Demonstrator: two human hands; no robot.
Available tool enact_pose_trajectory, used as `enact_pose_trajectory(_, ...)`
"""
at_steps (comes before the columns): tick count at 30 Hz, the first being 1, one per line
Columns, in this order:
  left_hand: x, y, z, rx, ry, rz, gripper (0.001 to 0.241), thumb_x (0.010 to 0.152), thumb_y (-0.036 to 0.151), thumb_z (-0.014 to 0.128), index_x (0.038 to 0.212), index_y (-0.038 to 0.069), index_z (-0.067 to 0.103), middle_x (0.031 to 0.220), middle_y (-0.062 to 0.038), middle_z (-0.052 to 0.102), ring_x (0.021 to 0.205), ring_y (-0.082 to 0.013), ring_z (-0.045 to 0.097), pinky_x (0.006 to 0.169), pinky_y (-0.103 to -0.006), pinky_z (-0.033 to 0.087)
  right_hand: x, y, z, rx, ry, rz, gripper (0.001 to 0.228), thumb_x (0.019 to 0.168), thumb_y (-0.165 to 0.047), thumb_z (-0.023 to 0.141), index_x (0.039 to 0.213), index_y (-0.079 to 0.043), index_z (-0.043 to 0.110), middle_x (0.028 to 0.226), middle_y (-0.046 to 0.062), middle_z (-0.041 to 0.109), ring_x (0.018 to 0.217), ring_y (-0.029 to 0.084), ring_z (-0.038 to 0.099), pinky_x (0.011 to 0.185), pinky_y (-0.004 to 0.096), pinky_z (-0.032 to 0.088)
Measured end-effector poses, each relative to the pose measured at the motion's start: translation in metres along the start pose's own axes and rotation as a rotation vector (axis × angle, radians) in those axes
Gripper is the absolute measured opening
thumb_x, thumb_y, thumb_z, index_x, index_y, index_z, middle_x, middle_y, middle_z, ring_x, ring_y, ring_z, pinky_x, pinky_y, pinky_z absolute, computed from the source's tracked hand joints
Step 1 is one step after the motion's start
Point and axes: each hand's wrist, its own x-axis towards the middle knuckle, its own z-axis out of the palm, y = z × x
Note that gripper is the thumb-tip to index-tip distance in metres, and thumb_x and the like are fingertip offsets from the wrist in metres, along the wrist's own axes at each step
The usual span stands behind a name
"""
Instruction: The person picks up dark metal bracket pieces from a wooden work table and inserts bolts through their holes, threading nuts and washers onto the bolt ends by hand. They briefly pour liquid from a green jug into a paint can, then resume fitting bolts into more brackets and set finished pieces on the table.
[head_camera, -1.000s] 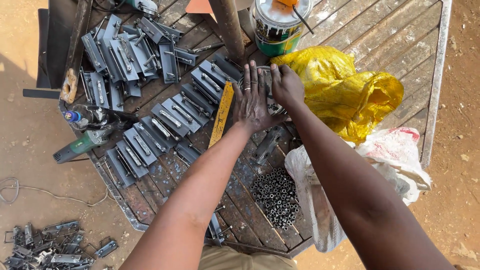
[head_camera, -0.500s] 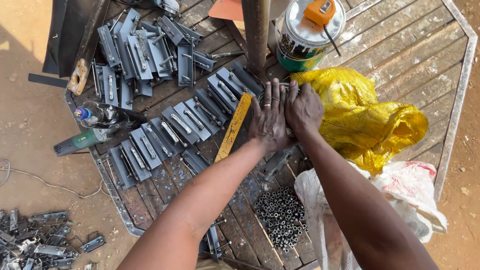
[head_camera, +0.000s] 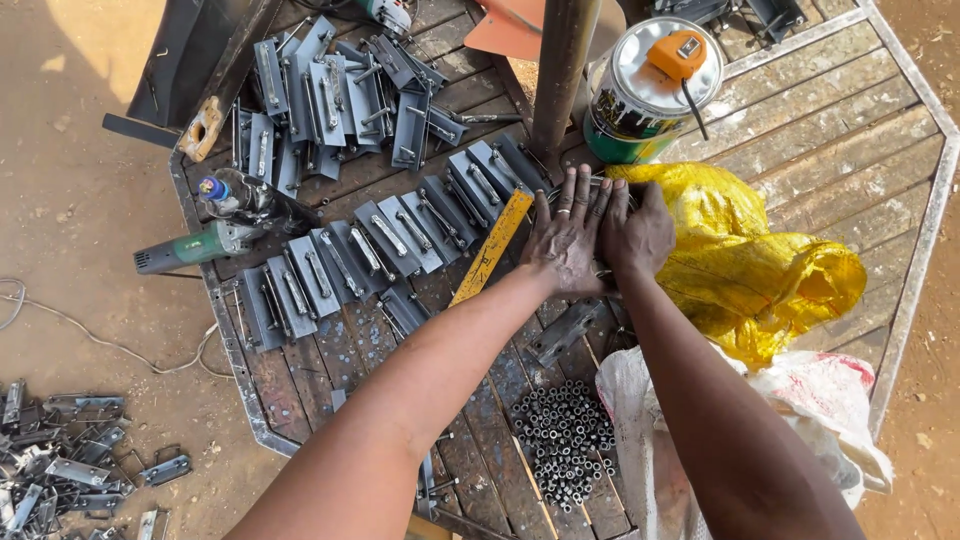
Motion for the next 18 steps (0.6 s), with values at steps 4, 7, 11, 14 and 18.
enact_pose_trajectory(4, -0.004, -0.015, 0.013, -0.088, 0.077, 0.056, 0.146, 0.067, 0.075, 0.076, 0.165, 0.008, -0.009, 0.17, -0.028, -0.01, 0.159, -0.044, -0.009, 0.121, -0.0715, 0.02, 0.003, 0.015, 0.006, 0.257, 0.183, -0.047, 0.029, 0.107, -0.05, 0.061, 0.111, -0.022, 0.065, 0.101, 0.007, 0.074, 0.099, 0.036, 0.069, 0.086, 0.051, 0.05)
enact_pose_trajectory(7, -0.043, -0.015, 0.013, 0.002, 0.046, 0.034, 0.141, 0.073, 0.099, 0.05, 0.166, 0.008, -0.003, 0.171, -0.026, -0.007, 0.16, -0.0401, -0.01, 0.128, -0.0656, 0.008, -0.004, 0.027, 0.006, 0.49, 0.235, -0.08, 0.032, 0.107, -0.051, 0.065, 0.115, -0.021, 0.062, 0.11, 0.006, 0.074, 0.108, 0.032, 0.07, 0.092, 0.05, 0.05)
enact_pose_trajectory(11, -0.132, -0.002, 0.03, 0.058, 0.136, 0.028, 0.108, 0.096, 0.07, 0.056, 0.166, 0.004, 0.009, 0.171, -0.027, 0.002, 0.159, -0.0405, -0.002, 0.128, -0.0573, 0.004, -0.052, 0.017, -0.013, 0.488, 0.325, -0.065, 0.028, 0.111, -0.042, 0.06, 0.131, -0.024, 0.052, 0.134, 0.003, 0.064, 0.13, 0.026, 0.058, 0.11, 0.051, 0.04)
enact_pose_trajectory(14, -0.216, 0.022, 0.054, -0.123, 0.169, 0.034, 0.089, 0.098, 0.05, 0.056, 0.164, 0.003, 0.018, 0.171, -0.026, 0.007, 0.159, -0.041, 0.006, 0.127, -0.0564, 0.011, -0.129, 0.014, -0.04, 0.476, 0.283, -0.198, 0.035, 0.112, -0.037, 0.058, 0.139, -0.019, 0.048, 0.144, 0.009, 0.054, 0.139, 0.031, 0.048, 0.118, 0.052, 0.033)
enact_pose_trajectory(18, -0.32, 0.037, 0.082, -0.558, 0.004, -0.063, 0.069, 0.102, 0.036, 0.051, 0.159, 0.003, 0.031, 0.162, -0.026, 0.03, 0.146, -0.0454, 0.034, 0.115, -0.0604, 0.03, -0.233, 0.017, -0.048, 0.458, 0.019, -0.346, 0.032, 0.11, -0.02, 0.055, 0.133, 0.0, 0.046, 0.136, 0.024, 0.048, 0.133, 0.043, 0.049, 0.114, 0.058, 0.04)
